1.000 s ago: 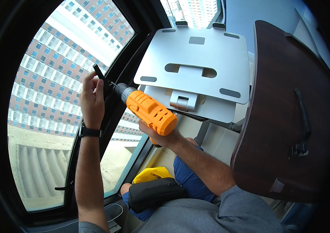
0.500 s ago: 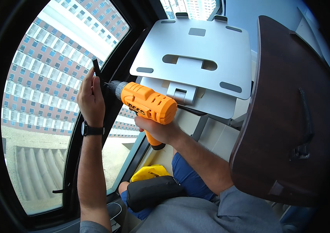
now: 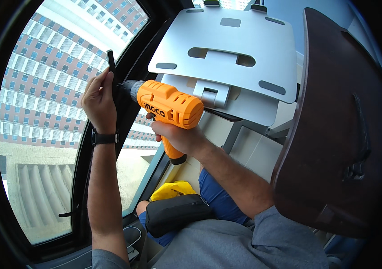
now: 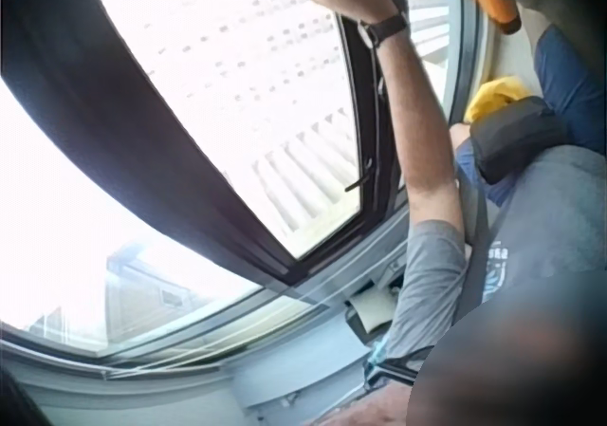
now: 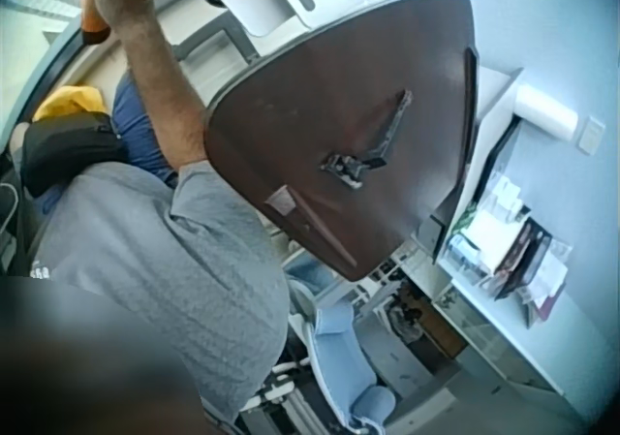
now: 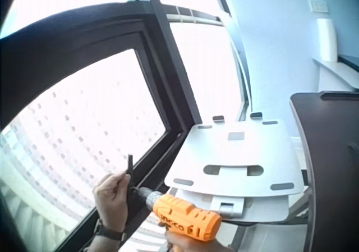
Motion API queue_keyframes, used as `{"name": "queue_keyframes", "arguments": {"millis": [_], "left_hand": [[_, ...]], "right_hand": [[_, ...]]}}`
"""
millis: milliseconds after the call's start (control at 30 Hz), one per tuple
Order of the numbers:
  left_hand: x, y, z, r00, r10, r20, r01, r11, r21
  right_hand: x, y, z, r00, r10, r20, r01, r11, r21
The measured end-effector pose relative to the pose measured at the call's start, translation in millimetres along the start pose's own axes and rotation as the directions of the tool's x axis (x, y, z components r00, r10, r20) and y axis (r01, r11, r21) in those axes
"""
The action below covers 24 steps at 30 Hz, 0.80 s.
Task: The person installs a window lock on a high-rise window frame. They use a cordless drill to remove the old lock, then install a new lock mechanism with screws.
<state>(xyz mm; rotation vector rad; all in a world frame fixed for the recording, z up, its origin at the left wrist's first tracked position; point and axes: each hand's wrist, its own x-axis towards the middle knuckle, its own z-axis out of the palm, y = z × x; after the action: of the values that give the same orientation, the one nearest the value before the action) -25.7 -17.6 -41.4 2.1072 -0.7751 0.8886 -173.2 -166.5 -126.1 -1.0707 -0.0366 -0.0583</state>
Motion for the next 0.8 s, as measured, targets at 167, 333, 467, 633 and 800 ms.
{"name": "queue_keyframes", "arguments": {"millis": [167,333,467,633,800], "left_hand": [[-1,-2,1,1.0,-0.002,-0.011,0.001,1.0,-0.028],[-2,-4,1,1.0,0.004,-0.023,-0.005,0.997,-0.073],[-2,-6,1,1.0,0.005,-0.012,-0.005,0.999,-0.035],[-1,-6,2,0.999,0.03,-0.04,-0.031,0.999,-0.036],[-2,-5,4,0.998,0.017,-0.056,-0.02,0.998,-0.056]], "right_hand": [[1,15,-3,0.999,-0.038,-0.012,0.038,0.997,-0.069],[6,32,-11,0.991,-0.13,0.017,0.131,0.969,-0.21],[4,41,-9,0.987,-0.163,0.003,0.16,0.962,-0.22],[1,39,-3,0.99,-0.142,-0.016,0.136,0.97,-0.199],[-1,22,4,0.985,-0.168,-0.028,0.16,0.97,-0.185]]}}
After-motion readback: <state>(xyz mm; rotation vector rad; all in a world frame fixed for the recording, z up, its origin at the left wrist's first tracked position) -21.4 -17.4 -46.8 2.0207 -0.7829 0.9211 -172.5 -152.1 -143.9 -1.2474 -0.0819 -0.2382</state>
